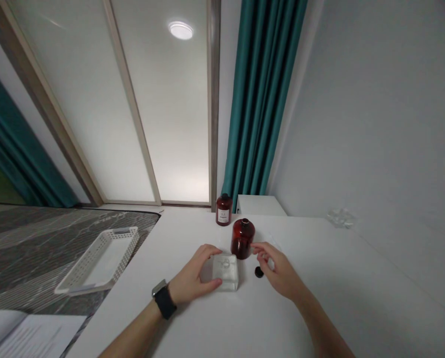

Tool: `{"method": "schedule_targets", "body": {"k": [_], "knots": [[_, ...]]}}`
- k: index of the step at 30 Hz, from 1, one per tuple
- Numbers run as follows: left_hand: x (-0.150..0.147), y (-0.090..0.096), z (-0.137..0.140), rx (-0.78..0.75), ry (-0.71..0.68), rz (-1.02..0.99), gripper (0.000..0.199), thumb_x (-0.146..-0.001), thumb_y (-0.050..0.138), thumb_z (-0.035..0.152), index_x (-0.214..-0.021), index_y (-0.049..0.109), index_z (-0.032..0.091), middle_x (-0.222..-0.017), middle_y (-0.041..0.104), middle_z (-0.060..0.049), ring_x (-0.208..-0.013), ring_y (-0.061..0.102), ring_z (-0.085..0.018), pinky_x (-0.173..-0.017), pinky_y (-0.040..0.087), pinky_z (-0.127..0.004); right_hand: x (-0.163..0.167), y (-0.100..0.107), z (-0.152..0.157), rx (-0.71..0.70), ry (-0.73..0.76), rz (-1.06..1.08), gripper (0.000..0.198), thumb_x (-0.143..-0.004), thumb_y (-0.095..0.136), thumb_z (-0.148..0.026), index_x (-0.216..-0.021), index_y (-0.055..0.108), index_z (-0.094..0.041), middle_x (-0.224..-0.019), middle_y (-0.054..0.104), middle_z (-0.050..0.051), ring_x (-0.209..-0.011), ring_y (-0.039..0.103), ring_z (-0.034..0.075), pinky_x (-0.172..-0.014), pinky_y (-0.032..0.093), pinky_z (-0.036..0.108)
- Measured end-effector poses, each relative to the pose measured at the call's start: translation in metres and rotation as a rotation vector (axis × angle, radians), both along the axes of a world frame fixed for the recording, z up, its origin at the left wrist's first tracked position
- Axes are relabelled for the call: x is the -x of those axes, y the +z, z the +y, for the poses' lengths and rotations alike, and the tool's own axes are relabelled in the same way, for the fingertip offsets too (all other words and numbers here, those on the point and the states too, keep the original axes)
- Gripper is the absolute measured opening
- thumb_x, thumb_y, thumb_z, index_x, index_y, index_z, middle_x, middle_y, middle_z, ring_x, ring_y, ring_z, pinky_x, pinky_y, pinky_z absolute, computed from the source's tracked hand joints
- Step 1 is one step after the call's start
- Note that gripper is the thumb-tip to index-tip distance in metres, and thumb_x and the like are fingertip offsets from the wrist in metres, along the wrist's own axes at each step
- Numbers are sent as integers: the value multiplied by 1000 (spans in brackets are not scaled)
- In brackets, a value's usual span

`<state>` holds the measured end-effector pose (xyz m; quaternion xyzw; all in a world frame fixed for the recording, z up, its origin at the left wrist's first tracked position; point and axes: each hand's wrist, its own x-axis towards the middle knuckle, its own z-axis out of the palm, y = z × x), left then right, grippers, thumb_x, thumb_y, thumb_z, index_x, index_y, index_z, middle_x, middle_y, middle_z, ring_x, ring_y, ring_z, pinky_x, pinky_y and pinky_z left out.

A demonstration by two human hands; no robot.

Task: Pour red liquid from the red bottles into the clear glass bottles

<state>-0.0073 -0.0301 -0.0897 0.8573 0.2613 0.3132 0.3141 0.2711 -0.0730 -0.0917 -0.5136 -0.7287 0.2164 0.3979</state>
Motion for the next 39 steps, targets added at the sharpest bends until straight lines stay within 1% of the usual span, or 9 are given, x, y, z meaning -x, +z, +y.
{"method": "schedule_targets", "body": {"k": [3,9,16,23,26,28,31,35,39], "knots": [[3,1,-2,20,35,24,57,-79,64,24,-131,42,21,-126,52,-12,-114,52,-29,-100,43,-48,-16,-6,5,41,-30,-90,37,-82,42,-7,-111,59,-22,-89,60,3,-75,58,18,-68,47,31],[7,2,-3,22,69,55,60,-76,65,21,-131,40,22,-125,53,-11,-112,53,-29,-101,44,-49,-9,-15,0,107,12,-207,40,-78,51,-8,-114,57,-24,-93,57,3,-84,58,21,-77,47,34],[6,3,-2,-3,52,68,50,-78,64,18,-124,46,22,-117,56,-8,-106,55,-26,-96,47,-45,-6,-15,-3,164,11,-256,34,-76,63,-17,-109,58,-23,-103,60,6,-93,59,25,-86,45,38],[6,1,0,1,56,68,48,-78,65,19,-124,48,22,-116,58,-7,-104,57,-25,-94,48,-43,-3,-13,1,154,12,-223,19,-79,53,-10,-93,60,-22,-88,58,3,-79,56,20,-74,44,33],[6,-1,0,6,50,65,50,-79,65,20,-125,47,22,-119,58,-8,-105,57,-25,-94,49,-43,2,-6,4,194,-14,50,12,-84,55,-20,-93,61,-22,-79,55,0,-70,52,17,-67,41,31],[6,-1,1,4,55,64,51,-78,66,19,-125,48,23,-119,58,-8,-104,57,-26,-93,49,-43,7,-1,5,253,2,414,11,-85,58,-30,-92,61,-22,-72,52,-2,-67,50,17,-65,40,30],[6,-2,1,7,55,59,50,-78,66,19,-125,48,24,-119,59,-7,-103,58,-25,-91,50,-43,12,4,7,305,32,858,24,-86,57,-46,-93,59,-24,-73,53,-2,-63,50,15,-63,40,30],[6,-2,1,18,47,48,50,-78,66,19,-124,48,24,-118,59,-7,-102,59,-25,-90,51,-43,15,6,8,354,16,1080,32,-79,66,-52,-96,56,-26,-77,56,-2,-57,48,13,-60,40,31],[5,-2,1,34,48,45,50,-78,66,19,-124,48,24,-117,59,-8,-102,59,-26,-90,52,-44,15,6,8,373,7,1154,34,-75,70,-51,-94,57,-27,-77,58,-2,-56,48,13,-61,40,31]]}}
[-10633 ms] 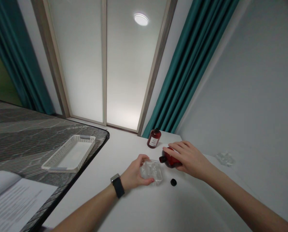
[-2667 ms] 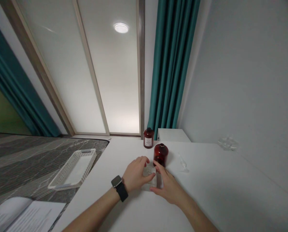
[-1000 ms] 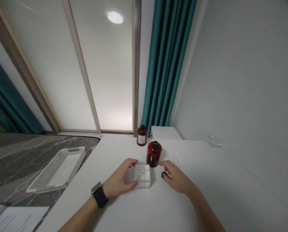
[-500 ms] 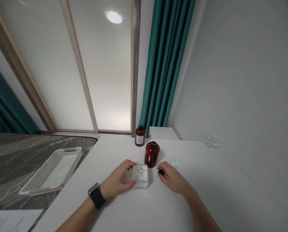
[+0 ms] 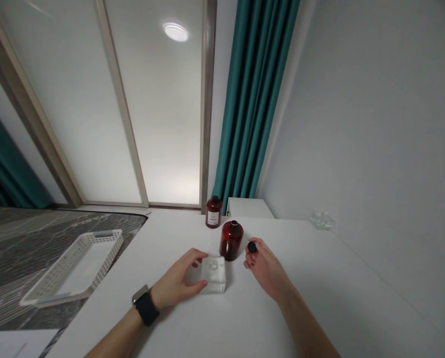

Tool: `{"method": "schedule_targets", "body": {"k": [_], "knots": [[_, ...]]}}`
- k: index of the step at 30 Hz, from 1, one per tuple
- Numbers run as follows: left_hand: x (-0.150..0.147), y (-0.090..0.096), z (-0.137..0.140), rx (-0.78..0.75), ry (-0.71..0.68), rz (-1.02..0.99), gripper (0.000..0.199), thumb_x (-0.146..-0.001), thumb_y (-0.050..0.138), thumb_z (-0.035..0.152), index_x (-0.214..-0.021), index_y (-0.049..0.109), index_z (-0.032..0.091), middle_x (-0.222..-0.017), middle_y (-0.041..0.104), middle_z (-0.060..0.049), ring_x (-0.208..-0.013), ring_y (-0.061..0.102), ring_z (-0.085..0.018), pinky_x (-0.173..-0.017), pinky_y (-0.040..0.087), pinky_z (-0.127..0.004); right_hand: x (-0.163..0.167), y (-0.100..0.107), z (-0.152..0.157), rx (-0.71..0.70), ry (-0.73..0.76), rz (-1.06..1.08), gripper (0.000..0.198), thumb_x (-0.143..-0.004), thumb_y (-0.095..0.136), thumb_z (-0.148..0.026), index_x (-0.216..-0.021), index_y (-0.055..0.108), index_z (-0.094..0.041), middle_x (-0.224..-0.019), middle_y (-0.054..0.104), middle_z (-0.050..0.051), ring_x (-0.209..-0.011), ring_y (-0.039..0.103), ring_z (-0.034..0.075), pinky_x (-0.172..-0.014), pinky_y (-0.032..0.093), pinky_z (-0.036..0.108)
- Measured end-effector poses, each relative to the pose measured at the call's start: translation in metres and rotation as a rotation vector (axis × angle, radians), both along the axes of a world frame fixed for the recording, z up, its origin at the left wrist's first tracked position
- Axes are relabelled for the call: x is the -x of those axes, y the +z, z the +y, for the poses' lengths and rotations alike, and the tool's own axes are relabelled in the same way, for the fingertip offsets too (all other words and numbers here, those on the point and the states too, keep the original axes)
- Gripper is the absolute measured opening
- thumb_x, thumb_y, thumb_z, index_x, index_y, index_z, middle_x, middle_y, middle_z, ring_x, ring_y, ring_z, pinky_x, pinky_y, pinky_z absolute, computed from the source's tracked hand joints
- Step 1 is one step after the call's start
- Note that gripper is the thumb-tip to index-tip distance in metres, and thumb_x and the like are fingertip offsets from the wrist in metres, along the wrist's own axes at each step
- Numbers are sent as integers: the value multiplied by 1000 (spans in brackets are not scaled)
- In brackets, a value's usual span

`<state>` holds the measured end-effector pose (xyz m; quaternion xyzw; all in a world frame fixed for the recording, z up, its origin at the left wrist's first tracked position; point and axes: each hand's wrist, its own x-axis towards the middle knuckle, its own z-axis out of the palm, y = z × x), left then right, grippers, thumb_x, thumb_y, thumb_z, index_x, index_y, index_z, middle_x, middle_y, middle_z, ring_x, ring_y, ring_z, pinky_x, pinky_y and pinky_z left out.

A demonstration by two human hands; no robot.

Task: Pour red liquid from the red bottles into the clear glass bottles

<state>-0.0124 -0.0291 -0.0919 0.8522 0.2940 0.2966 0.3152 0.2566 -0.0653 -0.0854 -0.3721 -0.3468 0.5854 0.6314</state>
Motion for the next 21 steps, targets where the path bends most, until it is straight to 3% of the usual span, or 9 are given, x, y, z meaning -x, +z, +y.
{"method": "schedule_targets", "body": {"k": [14,17,21], "knots": [[-7,-9,-6,144,-7,-139,49,-85,65,28,-130,47,24,-120,59,-10,-110,59,-25,-93,53,-44,-2,-5,4,23,-129,56,34,-73,75,-48,-74,51,-24,-79,64,0,-60,51,15,-61,44,33],[-10,-4,-1,160,71,-169,43,-91,57,29,-132,45,22,-116,61,-10,-103,62,-23,-92,53,-44,-3,-6,4,6,-150,35,32,-73,76,-46,-74,52,-24,-80,64,0,-63,52,15,-60,45,32],[-19,15,16,50,137,-104,38,-90,58,28,-126,48,22,-114,61,-9,-102,61,-23,-91,53,-45,-4,-10,6,-14,-186,17,32,-71,77,-46,-73,55,-23,-78,63,0,-63,52,15,-58,44,31]]}}
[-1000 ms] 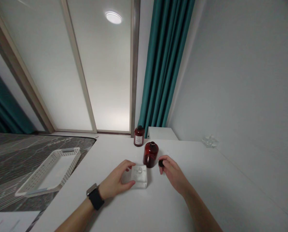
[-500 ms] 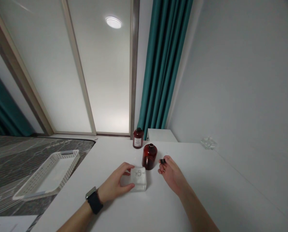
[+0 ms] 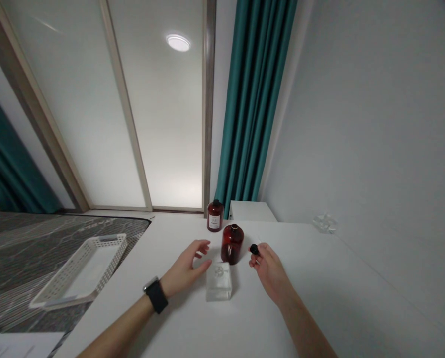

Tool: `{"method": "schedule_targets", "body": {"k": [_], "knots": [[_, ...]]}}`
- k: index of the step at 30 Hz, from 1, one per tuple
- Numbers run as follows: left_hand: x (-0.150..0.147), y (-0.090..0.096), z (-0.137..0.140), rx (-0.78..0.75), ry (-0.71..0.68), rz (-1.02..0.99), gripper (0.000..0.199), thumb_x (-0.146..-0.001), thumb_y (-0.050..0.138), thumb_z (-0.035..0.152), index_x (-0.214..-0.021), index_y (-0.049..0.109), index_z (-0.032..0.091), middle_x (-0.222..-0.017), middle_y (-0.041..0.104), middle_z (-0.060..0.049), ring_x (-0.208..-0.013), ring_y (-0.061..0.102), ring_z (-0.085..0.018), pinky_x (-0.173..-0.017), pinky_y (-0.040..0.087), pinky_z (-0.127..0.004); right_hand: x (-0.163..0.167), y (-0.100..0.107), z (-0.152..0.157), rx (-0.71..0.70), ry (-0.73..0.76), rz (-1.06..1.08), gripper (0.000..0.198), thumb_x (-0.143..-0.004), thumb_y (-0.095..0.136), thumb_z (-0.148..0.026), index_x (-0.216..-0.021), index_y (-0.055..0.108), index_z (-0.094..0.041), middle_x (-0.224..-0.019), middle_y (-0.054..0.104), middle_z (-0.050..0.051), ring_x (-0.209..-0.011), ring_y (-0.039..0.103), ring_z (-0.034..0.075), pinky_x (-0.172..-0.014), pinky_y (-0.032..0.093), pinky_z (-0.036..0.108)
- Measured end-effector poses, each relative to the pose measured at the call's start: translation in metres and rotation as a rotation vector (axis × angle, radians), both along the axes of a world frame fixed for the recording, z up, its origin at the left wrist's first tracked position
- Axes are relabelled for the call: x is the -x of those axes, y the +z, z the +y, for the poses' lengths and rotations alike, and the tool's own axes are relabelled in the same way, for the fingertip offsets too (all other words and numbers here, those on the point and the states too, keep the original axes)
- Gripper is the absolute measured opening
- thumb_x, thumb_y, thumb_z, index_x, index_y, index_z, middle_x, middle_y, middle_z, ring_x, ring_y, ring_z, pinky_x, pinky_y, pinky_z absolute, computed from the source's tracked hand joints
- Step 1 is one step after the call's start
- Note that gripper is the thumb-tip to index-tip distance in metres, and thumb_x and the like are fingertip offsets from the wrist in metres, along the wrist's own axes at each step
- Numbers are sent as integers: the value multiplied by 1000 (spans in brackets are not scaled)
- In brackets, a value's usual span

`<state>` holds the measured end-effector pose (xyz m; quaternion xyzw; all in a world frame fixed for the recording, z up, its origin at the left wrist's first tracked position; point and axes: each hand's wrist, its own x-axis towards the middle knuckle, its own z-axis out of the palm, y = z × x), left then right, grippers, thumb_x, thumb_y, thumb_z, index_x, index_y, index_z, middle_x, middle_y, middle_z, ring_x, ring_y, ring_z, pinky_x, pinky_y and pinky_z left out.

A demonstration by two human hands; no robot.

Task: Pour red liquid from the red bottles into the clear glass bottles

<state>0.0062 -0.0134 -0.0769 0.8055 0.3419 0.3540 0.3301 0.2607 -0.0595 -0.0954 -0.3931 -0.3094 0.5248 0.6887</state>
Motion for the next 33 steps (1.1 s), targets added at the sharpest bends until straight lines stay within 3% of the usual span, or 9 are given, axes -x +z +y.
{"method": "schedule_targets", "body": {"k": [5,10,15,20,23,33], "knots": [[-29,20,31,-60,-33,72,49,-83,65,28,-128,47,19,-123,58,-13,-107,58,-26,-92,51,-48,-2,-5,3,-18,-49,-25,32,-71,79,-46,-73,57,-23,-77,61,-1,-62,51,14,-58,44,29],[-65,21,51,-82,-18,94,68,-74,77,32,-131,45,14,-130,54,-19,-120,54,-32,-105,41,-53,-4,-8,5,-21,-93,-52,33,-69,79,-46,-71,57,-22,-74,59,-2,-60,50,13,-56,43,28],[-79,21,54,-63,-10,65,61,-72,78,31,-123,51,12,-122,60,-17,-112,59,-32,-101,45,-50,-3,-8,6,-19,-121,-86,34,-70,78,-48,-71,57,-22,-72,58,-3,-60,50,13,-56,43,27],[-58,23,54,-36,-34,-30,57,-72,77,26,-122,50,17,-119,63,-12,-110,61,-29,-100,47,-46,-2,-9,7,-17,-133,-115,37,-68,78,-52,-70,57,-22,-70,58,-3,-59,49,13,-55,43,27],[-34,21,54,-9,26,-107,55,-74,75,24,-121,47,18,-119,63,-12,-111,61,-27,-100,47,-46,-1,-8,5,-17,-118,-135,37,-69,77,-52,-70,57,-22,-68,57,-3,-59,48,13,-57,42,27],[24,-4,50,53,137,-207,53,-76,72,28,-119,43,19,-122,59,-12,-118,58,-28,-108,40,-51,2,-12,1,-6,-71,-262,37,-77,71,-56,-73,54,-23,-61,55,-4,-61,48,15,-62,38,29]]}}
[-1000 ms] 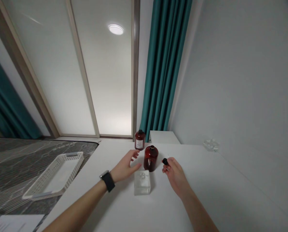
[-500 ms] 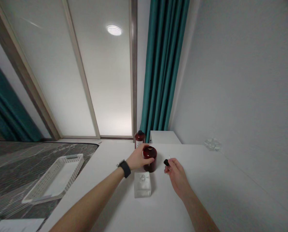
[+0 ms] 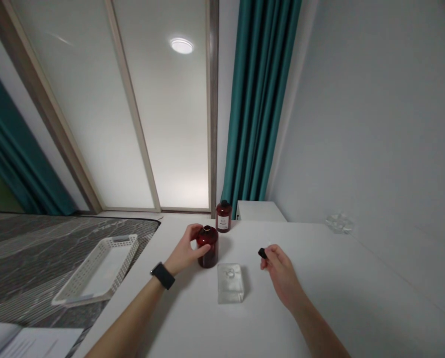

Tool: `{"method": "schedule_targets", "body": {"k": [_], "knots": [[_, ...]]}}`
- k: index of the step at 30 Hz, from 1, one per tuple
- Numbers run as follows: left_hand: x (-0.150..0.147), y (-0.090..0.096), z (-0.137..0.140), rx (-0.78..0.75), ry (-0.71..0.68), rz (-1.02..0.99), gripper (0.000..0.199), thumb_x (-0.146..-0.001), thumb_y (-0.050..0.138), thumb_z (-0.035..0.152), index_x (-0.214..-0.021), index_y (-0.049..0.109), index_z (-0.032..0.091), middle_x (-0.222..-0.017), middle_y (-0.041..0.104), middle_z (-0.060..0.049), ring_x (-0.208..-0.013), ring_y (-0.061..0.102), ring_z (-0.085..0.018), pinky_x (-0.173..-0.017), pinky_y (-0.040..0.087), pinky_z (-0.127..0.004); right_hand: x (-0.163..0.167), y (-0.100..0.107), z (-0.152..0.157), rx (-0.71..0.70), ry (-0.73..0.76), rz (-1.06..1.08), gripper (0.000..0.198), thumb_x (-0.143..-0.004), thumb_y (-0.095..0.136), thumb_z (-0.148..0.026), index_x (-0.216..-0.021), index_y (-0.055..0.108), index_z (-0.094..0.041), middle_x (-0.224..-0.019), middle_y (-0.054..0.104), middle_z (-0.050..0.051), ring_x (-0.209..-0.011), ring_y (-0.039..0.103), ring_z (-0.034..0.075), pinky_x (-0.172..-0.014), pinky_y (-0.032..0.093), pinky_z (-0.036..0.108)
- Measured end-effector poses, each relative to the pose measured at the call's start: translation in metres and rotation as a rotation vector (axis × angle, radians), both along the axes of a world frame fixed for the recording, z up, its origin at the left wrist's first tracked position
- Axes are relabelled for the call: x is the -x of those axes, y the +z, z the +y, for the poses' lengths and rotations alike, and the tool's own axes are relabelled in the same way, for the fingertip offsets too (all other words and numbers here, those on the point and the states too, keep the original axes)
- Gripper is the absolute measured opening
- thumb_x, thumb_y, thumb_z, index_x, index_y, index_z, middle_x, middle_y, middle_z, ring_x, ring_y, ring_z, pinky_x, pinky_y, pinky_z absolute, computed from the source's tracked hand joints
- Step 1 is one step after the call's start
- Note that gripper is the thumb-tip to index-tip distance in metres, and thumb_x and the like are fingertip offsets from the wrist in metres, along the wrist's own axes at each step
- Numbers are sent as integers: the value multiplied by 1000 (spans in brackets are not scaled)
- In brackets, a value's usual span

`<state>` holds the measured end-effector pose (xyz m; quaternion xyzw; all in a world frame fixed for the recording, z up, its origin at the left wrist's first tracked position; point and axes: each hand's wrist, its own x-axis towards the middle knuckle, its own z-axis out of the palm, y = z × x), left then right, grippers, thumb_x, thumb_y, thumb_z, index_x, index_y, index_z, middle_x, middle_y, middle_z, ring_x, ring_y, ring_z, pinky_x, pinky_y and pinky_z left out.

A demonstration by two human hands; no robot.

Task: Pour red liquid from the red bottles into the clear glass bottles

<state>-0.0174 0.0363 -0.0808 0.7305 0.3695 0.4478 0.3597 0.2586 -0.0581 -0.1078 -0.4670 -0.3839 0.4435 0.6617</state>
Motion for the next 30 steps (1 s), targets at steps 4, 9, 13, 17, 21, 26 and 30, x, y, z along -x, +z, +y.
{"method": "schedule_targets", "body": {"k": [4,9,13,17,21,26,30], "knots": [[10,0,-3,12,-141,-27,48,-84,66,29,-126,45,20,-128,56,-13,-123,54,-29,-110,39,-52,-1,-1,0,10,-4,-52,37,-77,69,-57,-73,54,-23,-59,55,-4,-60,47,15,-61,38,29],[9,-5,-5,-87,-112,4,50,-89,61,33,-136,46,23,-133,47,-12,-129,46,-30,-114,33,-52,-4,1,-1,5,-27,-113,37,-78,68,-57,-72,54,-24,-58,56,-4,-62,48,16,-62,38,29],[-1,-11,-9,-105,35,10,61,-78,72,28,-133,46,22,-128,49,-11,-121,50,-31,-108,39,-52,-4,1,-1,-5,-43,-186,38,-79,67,-59,-73,53,-24,-58,56,-3,-61,48,17,-62,38,29],[-1,-11,-9,-82,58,-8,61,-74,74,24,-129,47,22,-131,51,-11,-119,52,-30,-107,40,-52,-5,-2,-1,-10,-28,-242,36,-82,65,-57,-75,54,-24,-59,56,-3,-63,48,17,-65,38,29],[8,-10,-7,-9,-66,-27,53,-79,68,25,-128,47,20,-130,54,-12,-122,52,-29,-110,37,-51,-7,-4,0,-12,-29,-248,37,-81,65,-59,-75,54,-23,-59,56,-3,-64,49,17,-65,38,30],[0,-11,-10,-2,8,-85,55,-75,72,28,-123,48,19,-127,55,-12,-117,56,-29,-105,42,-50,-3,0,-3,-4,3,-233,39,-80,66,-60,-74,56,-23,-61,57,-2,-64,49,17,-65,40,30],[-4,-12,-13,-40,49,-74,52,-76,71,25,-122,50,19,-126,58,-11,-117,56,-29,-106,41,-51,4,10,-7,3,58,-137,41,-77,67,-62,-71,55,-23,-68,62,1,-65,52,18,-64,44,31]]}}
